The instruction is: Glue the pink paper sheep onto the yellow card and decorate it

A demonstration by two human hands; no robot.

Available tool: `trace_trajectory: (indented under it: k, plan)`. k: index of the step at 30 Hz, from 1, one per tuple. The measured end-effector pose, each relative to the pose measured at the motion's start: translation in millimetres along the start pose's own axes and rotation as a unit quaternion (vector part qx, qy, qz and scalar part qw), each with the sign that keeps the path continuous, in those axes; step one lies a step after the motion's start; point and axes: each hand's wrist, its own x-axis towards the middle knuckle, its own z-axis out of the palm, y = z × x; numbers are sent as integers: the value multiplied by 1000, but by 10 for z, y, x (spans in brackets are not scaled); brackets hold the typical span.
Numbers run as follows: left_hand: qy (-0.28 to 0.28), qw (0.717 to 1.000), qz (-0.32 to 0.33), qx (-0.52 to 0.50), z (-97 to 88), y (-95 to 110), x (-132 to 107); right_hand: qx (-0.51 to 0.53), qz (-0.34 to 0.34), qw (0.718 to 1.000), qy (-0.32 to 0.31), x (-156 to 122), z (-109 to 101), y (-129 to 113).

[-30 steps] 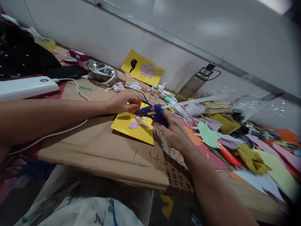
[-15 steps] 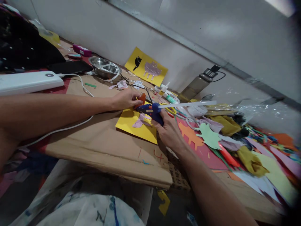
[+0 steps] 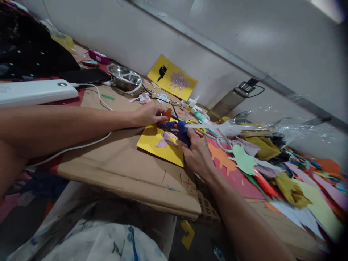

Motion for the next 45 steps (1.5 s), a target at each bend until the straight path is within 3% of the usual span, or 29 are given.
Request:
trace_trajectory:
  k: [11,19,35,45]
  plan:
    - [-12,998,29,-53,31,-71,5,53,10,998,-19,-17,-83,78]
    - [-10,999,10,-35,29,-48,15,71,10,997,-15,0,-53,52]
    - [-8,999,-1,-46,23,-27,2,65,30,997,-35,-53,-150,54]
    - [8,999,4,-31,35,-59,11,33,45,998,-15,-53,-184,66]
